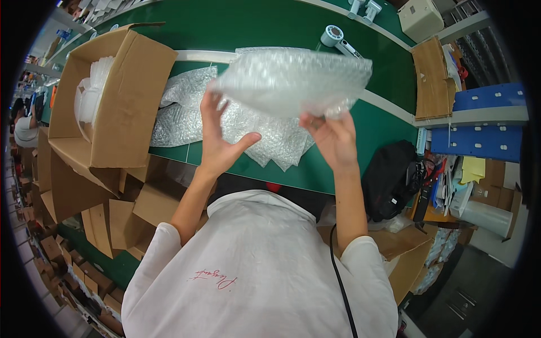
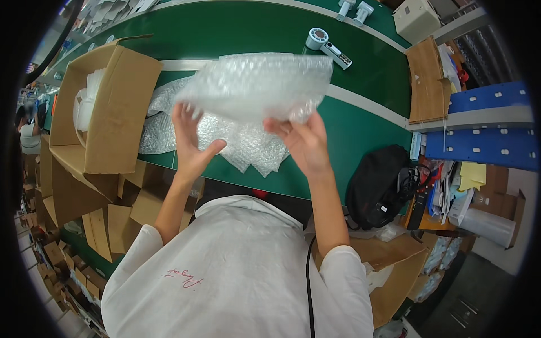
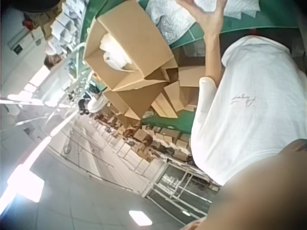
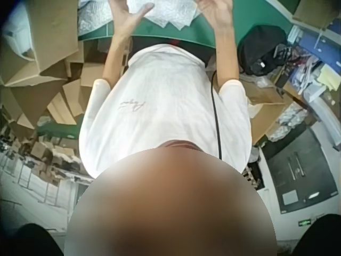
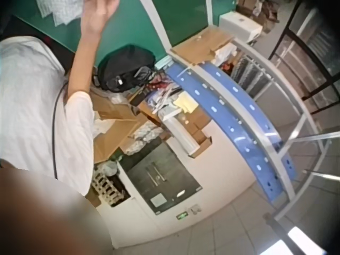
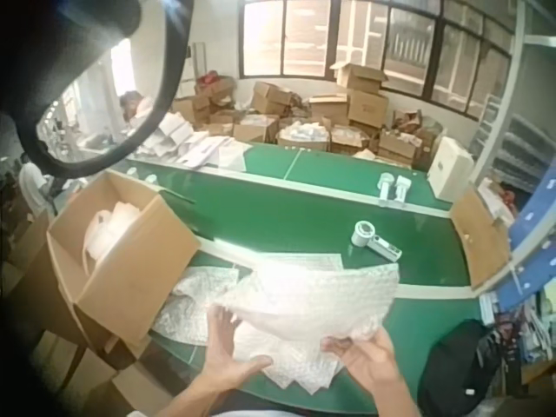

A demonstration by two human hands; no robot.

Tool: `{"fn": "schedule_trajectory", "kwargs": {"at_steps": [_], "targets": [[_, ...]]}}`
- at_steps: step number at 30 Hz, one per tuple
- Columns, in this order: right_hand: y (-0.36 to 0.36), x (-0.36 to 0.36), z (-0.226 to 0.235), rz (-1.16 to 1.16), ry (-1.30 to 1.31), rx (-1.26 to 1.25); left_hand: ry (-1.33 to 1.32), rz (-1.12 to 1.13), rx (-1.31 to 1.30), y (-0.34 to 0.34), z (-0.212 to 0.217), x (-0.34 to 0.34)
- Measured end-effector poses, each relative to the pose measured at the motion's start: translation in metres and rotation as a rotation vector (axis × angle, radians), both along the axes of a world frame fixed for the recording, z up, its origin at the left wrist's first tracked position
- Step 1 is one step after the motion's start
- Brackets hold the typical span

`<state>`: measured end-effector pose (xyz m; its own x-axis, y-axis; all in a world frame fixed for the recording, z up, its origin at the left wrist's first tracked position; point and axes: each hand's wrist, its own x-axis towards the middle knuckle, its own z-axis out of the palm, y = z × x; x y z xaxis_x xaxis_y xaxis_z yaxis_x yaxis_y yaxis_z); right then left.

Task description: Wrapping blue electronic devices in bubble wrap and plastic sleeves, then placing them into cardboard boxes.

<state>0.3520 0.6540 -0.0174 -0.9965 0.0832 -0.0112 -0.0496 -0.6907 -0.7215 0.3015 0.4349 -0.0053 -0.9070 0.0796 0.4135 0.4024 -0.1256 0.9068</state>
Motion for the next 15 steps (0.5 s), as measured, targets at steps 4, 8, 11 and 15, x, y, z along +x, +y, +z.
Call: {"fn": "schedule_trajectory", "kwargs": {"at_steps": [4,8,11,15], "targets": [[0.012,0.044,0.000,0.070,-0.131,-0.140,-0.218,-0.166,0.140,0.002,0.007,-0.007],[0.014,0.059,0.009,0.009,-0.218,-0.134,-0.372,-0.225,-0.005,-0.008,-0.001,-0.014],[0.012,0.063,0.028,-0.164,-0.121,-0.014,-0.363,-0.192,-0.185,-0.011,-0.010,-0.016],[-0.005,0.063,0.017,-0.165,-0.070,0.644,-0.393,-0.086,-0.165,0.004,-0.002,-0.012]]}}
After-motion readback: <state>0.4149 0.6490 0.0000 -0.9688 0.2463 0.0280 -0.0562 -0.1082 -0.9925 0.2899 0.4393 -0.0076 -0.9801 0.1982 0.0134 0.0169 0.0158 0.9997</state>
